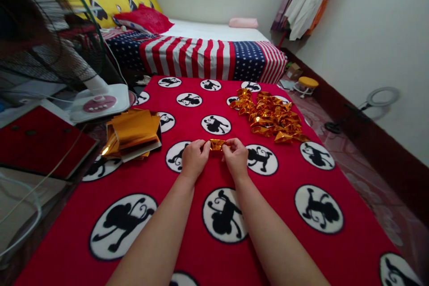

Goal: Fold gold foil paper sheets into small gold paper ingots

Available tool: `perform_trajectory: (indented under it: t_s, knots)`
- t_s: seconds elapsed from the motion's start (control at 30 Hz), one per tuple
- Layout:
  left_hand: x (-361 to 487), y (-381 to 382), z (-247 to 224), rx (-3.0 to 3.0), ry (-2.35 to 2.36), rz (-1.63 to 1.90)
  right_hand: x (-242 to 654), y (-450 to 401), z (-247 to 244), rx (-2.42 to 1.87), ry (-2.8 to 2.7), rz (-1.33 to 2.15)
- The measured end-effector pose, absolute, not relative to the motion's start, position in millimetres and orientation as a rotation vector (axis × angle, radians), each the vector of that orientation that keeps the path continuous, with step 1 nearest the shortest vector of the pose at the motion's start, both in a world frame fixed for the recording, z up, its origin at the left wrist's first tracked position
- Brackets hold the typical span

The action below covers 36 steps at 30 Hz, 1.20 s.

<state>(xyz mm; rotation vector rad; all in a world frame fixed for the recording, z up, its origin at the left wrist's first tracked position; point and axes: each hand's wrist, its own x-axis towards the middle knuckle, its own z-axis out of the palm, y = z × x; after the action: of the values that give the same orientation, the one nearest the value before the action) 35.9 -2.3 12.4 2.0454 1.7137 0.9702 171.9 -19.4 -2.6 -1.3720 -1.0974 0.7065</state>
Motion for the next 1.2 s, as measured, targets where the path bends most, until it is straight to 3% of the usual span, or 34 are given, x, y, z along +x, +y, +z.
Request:
perform_trajectory:
  t_s: [0.67, 0.97, 1.2]
  knots:
    - [24.0, 0.8, 8.4, 1.879, 1.452, 0.893, 171.6, -19.9, -2.3, -1.407, -1.090, 0.678]
    - [34.9, -1.4, 9.7, 1.889, 1.719, 0.954, 170.3, -20.8, -1.1, -1.384, -1.095, 0.677]
    - [28.1, -1.5, 9.4, 1.985, 1.520, 0.876, 171.1, -20.0, -3.7, -1.385, -1.084, 0.676]
